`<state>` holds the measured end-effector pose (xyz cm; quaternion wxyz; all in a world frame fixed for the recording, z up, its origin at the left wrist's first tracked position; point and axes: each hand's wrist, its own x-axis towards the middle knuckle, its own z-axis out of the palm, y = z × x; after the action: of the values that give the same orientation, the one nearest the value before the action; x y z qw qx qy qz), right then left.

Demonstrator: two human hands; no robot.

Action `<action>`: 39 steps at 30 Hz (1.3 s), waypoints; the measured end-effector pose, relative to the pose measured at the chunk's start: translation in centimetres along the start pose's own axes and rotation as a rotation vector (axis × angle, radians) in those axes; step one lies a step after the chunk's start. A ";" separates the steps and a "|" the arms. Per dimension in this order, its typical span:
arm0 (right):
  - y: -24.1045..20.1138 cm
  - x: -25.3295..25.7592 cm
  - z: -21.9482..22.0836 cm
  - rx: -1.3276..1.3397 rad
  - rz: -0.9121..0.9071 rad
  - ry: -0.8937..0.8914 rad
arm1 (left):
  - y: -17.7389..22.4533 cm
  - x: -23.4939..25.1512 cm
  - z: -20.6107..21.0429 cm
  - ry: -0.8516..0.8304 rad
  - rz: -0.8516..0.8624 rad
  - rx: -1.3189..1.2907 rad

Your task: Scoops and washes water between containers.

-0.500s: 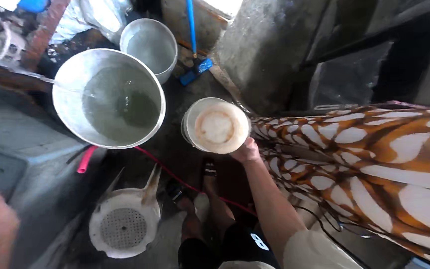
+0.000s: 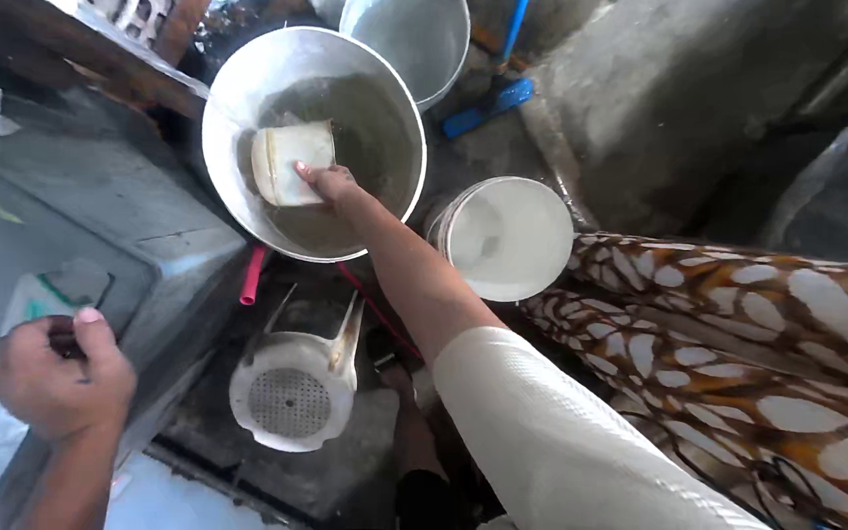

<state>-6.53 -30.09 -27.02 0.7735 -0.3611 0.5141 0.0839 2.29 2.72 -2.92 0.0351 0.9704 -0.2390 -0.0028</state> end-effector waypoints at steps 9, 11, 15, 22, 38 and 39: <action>2.4 4.1 0.6 -0.152 0.170 -0.016 | -0.4 0.2 0.2 -0.014 -0.028 -0.031; 2.3 4.2 0.3 -0.168 0.210 -0.016 | -0.4 0.2 0.2 -0.009 -0.032 -0.030; 2.2 4.5 -0.6 -0.219 0.215 0.004 | -0.4 0.2 0.2 -0.006 -0.015 -0.020; 2.0 3.0 -0.5 -0.797 0.089 -0.112 | -0.3 0.2 0.3 0.017 -0.007 -0.017; 0.1 -10.1 -5.2 -1.796 -0.717 -0.020 | 0.1 0.2 0.1 -0.033 -0.075 -0.031; -0.4 -11.2 -6.0 -1.835 -0.828 -0.016 | 0.0 0.2 0.1 -0.032 -0.074 -0.032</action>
<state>-15.81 -31.52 -18.53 0.1679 -0.9670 0.0796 0.1745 2.51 2.62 -3.05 0.0465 0.9777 -0.2036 -0.0235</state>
